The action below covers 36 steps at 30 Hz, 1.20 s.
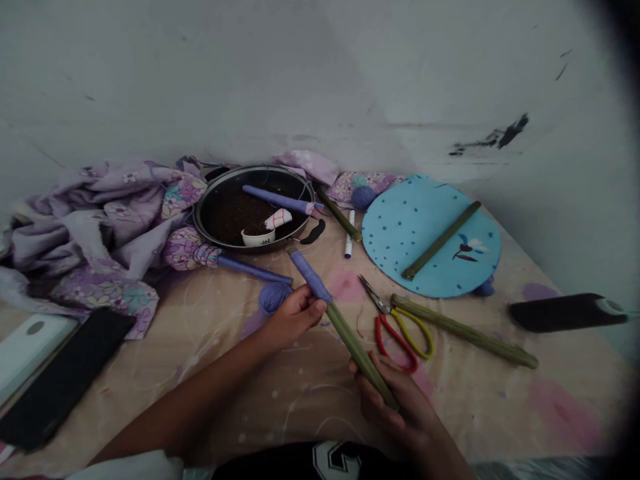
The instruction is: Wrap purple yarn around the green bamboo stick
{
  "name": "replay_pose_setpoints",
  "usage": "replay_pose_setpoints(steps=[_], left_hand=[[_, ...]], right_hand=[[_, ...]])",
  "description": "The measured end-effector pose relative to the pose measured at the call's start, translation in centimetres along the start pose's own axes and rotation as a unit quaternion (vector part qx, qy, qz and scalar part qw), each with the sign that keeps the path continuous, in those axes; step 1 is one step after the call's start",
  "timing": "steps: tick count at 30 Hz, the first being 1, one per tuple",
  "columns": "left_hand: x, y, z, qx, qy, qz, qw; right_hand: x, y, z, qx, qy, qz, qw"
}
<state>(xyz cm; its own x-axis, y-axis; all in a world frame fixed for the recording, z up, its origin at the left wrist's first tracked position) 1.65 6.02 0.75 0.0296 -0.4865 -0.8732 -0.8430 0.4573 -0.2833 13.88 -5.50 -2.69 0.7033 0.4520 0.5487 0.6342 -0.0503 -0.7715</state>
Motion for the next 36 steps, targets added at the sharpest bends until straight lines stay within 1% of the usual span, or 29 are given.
replay_pose_setpoints(steps=[2, 3, 5, 6, 8, 11, 13, 15, 17, 19, 21, 25, 27, 31, 34, 36], left_hand=[[-0.2, 0.0, -0.1, 0.001, -0.004, 0.020, 1.000], [-0.3, 0.0, -0.1, 0.000, -0.007, 0.027, 1.000], [-0.3, 0.1, -0.1, -0.002, -0.015, 0.039, 0.999], [-0.3, 0.1, -0.1, -0.002, -0.019, 0.044, 0.999], [-0.3, 0.1, -0.1, -0.001, -0.027, 0.053, 0.998], [-0.5, -0.2, -0.1, 0.012, -0.035, 0.065, 0.997], [-0.6, -0.4, -0.2, 0.017, -0.035, 0.073, 0.997], [-0.7, -0.6, -0.4, 0.022, -0.032, 0.082, 0.996], [-0.5, -1.0, -0.4, 0.042, -0.020, 0.092, 0.995], [0.0, -1.5, -0.5, 0.082, 0.001, 0.094, 0.992], [0.4, -1.8, -0.5, 0.108, 0.012, 0.088, 0.990], [0.1, -1.5, -0.5, 0.094, -0.013, 0.109, 0.990], [0.0, -1.5, -0.5, 0.102, -0.014, 0.120, 0.987], [0.4, -1.6, -0.4, 0.114, -0.004, 0.115, 0.987], [0.9, -1.8, -0.4, 0.135, 0.014, 0.093, 0.986], [1.2, -1.9, -0.4, 0.135, 0.023, 0.082, 0.987]], right_hand=[[-0.4, -0.1, 0.0, 0.025, -0.043, 0.074, 0.996], [-0.6, -0.2, -0.1, 0.033, -0.053, 0.092, 0.994], [-0.7, -0.2, 0.0, 0.033, -0.054, 0.086, 0.994], [-0.6, -0.2, 0.0, 0.024, -0.042, 0.064, 0.997], [-0.1, 0.0, 0.1, -0.012, 0.003, -0.003, 1.000], [1.3, 0.1, 0.0, -0.069, 0.074, -0.128, 0.987], [2.0, -0.3, 0.1, -0.074, 0.088, -0.190, 0.975], [2.5, -0.9, 0.6, -0.069, 0.092, -0.212, 0.971], [2.9, -1.6, 1.5, -0.060, 0.112, -0.210, 0.969], [3.3, -2.3, 2.6, -0.060, 0.145, -0.208, 0.965], [3.0, -2.8, 3.6, -0.072, 0.139, -0.190, 0.969], [2.4, -3.1, 4.4, -0.114, 0.115, -0.153, 0.975], [2.3, -3.1, 4.4, -0.126, 0.108, -0.152, 0.974], [2.1, -2.9, 4.2, -0.129, 0.102, -0.159, 0.973], [1.9, -2.7, 4.3, -0.135, 0.097, -0.156, 0.974], [1.7, -2.7, 4.4, -0.137, 0.089, -0.147, 0.976]])
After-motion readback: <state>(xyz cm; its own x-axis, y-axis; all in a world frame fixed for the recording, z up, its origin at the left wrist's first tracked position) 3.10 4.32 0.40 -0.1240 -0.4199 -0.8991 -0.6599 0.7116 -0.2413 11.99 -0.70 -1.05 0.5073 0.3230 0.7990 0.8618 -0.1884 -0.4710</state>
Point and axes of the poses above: each hand's wrist, its own z-axis towards the middle knuckle, its own y-axis out of the back of the hand, x = y × z, the point moved 6 cm from there along z, towards the middle knuckle, and after that the axes turned 14 degrees about y, right-handed, at the moved point
